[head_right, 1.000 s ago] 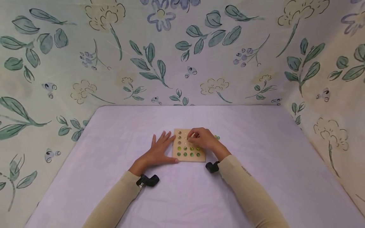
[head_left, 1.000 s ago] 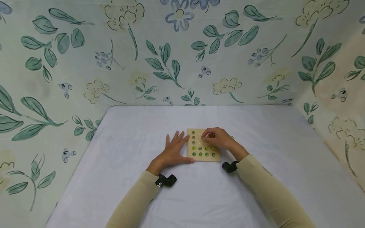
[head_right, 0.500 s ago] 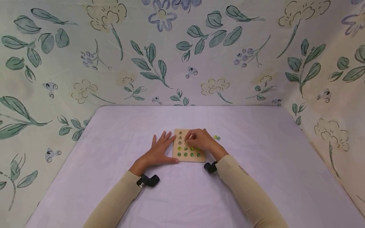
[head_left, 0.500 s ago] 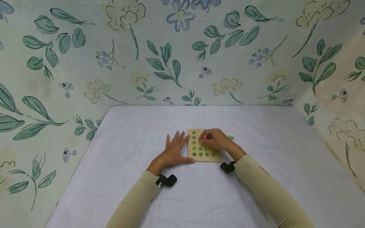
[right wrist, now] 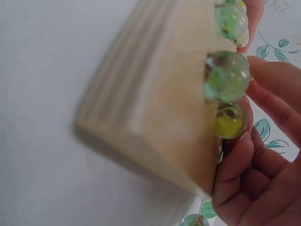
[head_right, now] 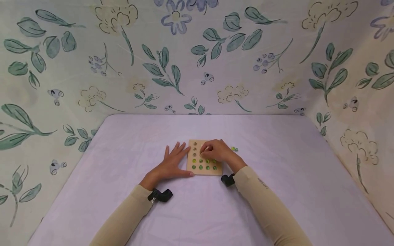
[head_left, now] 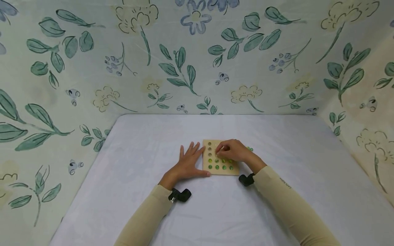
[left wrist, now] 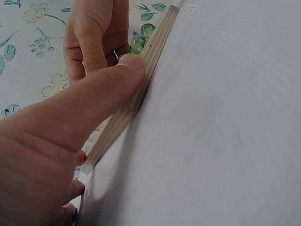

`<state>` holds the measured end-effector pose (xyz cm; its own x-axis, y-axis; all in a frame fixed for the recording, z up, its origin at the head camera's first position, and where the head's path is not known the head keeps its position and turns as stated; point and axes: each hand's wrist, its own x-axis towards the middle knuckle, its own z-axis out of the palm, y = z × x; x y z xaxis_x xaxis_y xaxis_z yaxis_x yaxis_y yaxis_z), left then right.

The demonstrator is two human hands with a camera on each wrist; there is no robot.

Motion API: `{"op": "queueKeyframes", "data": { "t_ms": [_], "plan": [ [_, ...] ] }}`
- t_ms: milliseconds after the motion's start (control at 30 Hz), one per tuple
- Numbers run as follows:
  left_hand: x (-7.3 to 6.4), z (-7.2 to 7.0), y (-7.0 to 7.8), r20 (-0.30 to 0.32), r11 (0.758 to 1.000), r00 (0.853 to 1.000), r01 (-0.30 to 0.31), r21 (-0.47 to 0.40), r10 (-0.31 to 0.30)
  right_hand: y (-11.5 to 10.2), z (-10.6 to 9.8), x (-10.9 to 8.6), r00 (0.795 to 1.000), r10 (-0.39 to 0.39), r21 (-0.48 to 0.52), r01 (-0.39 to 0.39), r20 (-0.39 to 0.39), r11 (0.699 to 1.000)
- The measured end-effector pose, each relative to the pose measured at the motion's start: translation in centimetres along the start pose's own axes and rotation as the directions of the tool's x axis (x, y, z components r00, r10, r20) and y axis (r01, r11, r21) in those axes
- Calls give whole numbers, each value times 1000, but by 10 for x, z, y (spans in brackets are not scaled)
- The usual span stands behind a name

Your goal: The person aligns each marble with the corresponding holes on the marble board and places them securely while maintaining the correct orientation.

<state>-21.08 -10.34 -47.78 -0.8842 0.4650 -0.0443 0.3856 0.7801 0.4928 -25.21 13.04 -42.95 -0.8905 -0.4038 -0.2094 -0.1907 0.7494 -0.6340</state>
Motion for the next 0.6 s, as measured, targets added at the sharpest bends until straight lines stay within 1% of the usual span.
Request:
{"op": "queueKeyframes", "data": {
  "t_ms": [433, 600],
  "plan": [
    [-1, 0, 1, 2, 1000, 1000, 5, -4, -5, -1, -1, -2, 999, -32, 14, 32, 5, 999],
    [0, 0, 1, -6, 1000, 1000, 2, -1, -2, -1, 0, -2, 1000, -26, 9, 26, -1, 1000]
  ]
}}
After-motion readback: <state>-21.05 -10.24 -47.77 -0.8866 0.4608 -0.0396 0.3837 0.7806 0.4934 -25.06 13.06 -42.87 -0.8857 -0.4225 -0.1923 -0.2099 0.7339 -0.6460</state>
